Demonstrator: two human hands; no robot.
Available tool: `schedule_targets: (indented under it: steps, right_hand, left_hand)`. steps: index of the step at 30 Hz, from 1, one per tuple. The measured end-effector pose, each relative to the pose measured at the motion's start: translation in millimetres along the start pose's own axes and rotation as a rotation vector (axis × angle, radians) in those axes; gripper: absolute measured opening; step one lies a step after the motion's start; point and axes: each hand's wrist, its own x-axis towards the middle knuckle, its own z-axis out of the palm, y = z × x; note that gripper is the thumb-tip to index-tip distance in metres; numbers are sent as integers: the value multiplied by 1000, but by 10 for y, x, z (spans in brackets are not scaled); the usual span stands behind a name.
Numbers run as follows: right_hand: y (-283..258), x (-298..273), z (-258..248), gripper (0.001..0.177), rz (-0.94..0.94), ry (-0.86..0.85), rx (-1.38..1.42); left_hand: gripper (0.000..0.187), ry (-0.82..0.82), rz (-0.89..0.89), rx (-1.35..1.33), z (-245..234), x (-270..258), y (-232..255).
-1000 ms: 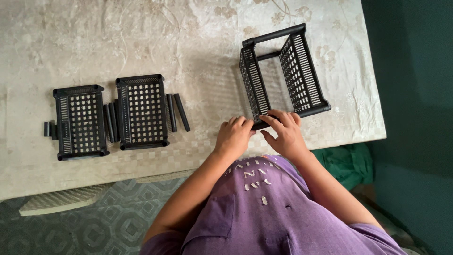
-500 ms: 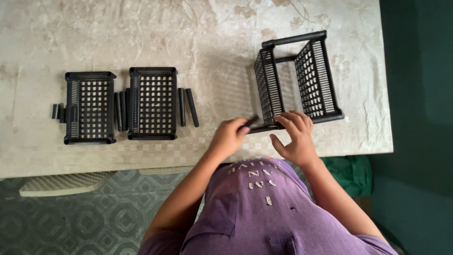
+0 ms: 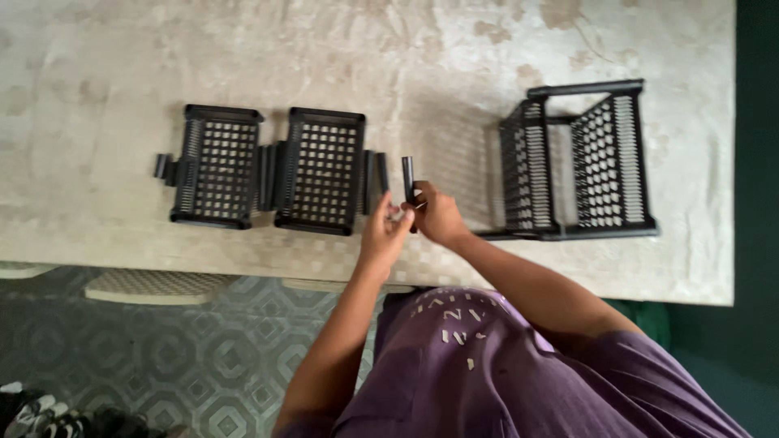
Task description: The person assembles multiple black plastic baskets on a table. They insert short cylindrical rods into slots on the basket frames, then attach small feet to the bottom of each basket. The person repeats this process for several baskets, placing each completed unit in a row.
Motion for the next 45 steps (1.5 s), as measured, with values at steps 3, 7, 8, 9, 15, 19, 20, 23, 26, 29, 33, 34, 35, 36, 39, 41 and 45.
schedule_targets:
  steps: [3,7,8,9,15,19,20,23,26,29,33,34,35,36,39,41,45]
  right_hand:
    - [302,404,262,54,61,2,-172]
    - [499,701,600,66,63,16,-242]
    - [515,706,668,70,49,27,-233]
    - [520,715,703,72,47,14,-246]
    - [378,580,651,65,51,-86,-243]
    - [399,137,269,53,-25,-45,-152]
    - [430,-30,158,49,-21,-49,-107]
    - [629,-589,-215,32,-128,-20,-50]
    - [917,-1145,-624,24,-76,108,-117]
    - [1211,-1590,-959,19,257,250,-183]
    - [1559,-1708,-1198,37,97,582,-478]
    - [1618,-1621,-1234,44,28,591,-526]
    - [1657,-1541,-1260,50,-40,598,-574]
    - [1680,-1437,-1277,50,-140,567,-570]
    - [1659,-1211,-1311,40,-321,448,-539]
    - [1574,-1139,-1330,18,-282,319,-498]
    - [1187,-1173,-1413,18,-304,383,-550]
  left_hand:
    - [65,-52,20,165,-275,-177,-163]
    - [58,-55,-52,122,-422,-370,-327]
    - [58,-54,-81,83,-451,-418,-353]
    - [59,-54,-111,45,-470,-438,-366]
    - [56,-77,-70,117,-452,-387,-349]
    - [54,-118,1,169,-255,-219,-313]
    - [53,-140,12,176,-202,-183,-304]
    - [53,-233,59,261,3,-103,-301]
    - [55,-335,125,462,277,-55,-302]
    - [56,-396,321,617,583,-53,-324]
    - [57,-400,363,962,1032,-142,-459]
    - [58,-409,405,985,1127,-149,-488]
    - [59,-418,447,1008,1217,-149,-515]
    - [60,-420,494,1031,1289,-129,-535]
    - [59,-455,513,1175,1440,-101,-581]
    - [56,-390,575,1198,1480,-114,-576]
    - [41,-205,685,1156,1437,-244,-339]
